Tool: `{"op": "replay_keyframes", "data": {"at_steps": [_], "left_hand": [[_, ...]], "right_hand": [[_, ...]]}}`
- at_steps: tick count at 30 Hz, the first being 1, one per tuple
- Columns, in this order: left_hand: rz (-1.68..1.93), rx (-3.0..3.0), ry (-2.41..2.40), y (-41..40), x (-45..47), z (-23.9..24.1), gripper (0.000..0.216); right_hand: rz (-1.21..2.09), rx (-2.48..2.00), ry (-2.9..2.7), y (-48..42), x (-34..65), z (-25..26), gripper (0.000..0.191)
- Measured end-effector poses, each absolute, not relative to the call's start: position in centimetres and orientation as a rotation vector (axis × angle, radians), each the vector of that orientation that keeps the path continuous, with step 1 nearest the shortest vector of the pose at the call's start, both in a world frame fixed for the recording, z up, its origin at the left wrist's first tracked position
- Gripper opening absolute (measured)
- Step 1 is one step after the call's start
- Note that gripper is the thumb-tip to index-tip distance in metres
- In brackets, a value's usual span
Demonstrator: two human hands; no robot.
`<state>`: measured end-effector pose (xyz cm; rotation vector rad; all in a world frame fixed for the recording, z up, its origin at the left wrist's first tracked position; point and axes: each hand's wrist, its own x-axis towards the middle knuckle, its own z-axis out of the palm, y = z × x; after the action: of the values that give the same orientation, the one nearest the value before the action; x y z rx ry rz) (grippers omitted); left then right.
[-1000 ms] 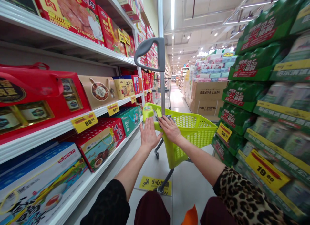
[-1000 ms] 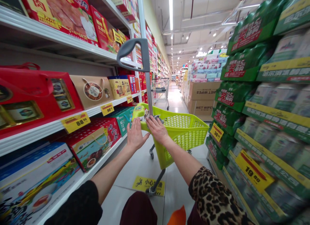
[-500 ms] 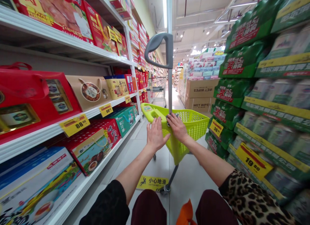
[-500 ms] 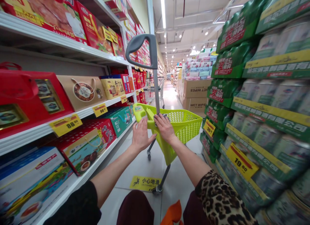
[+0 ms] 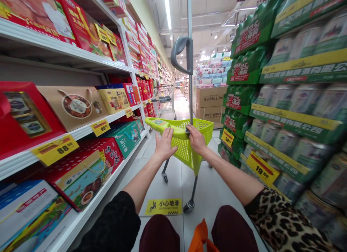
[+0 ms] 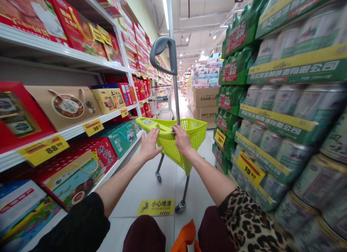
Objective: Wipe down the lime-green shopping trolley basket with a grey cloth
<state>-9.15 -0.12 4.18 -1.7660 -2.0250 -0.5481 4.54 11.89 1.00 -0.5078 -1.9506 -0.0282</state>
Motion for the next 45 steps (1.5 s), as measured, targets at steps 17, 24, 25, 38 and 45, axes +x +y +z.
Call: {"op": "replay_keyframes", "data": {"at_steps": [17,24,25,38,45], "left_hand": [[-0.387,-1.784,-1.921,1.9,-6.1,4.8,0.078],[-0.33,-1.664,-2.022,3.5,-6.8,5.2,0.076],[-0.337,-1.669,-2.015,3.5,-6.5,5.1,0.077],[-0.383,-1.774,-2.017,3.6,-4.3,5.2,0.077],[-0.392,-1.757,-1.969,3.7,-3.2,4.5,0.079]], "right_hand": [[-0.217,-0.83,-2.033,9.8,8.5,3.6,0.05],[-0.24,-0.937,-2.031,10.2,7.7,4.4,0.047],[-0.254,-0.943,-2.033,9.9,7.3,4.4,0.046],[-0.024,-1.004,-1.702,12.3,9.1,3.7,0.041],[-0.067,-0.954,-1.776,11.7,8.9,3.6,0.049]]}}
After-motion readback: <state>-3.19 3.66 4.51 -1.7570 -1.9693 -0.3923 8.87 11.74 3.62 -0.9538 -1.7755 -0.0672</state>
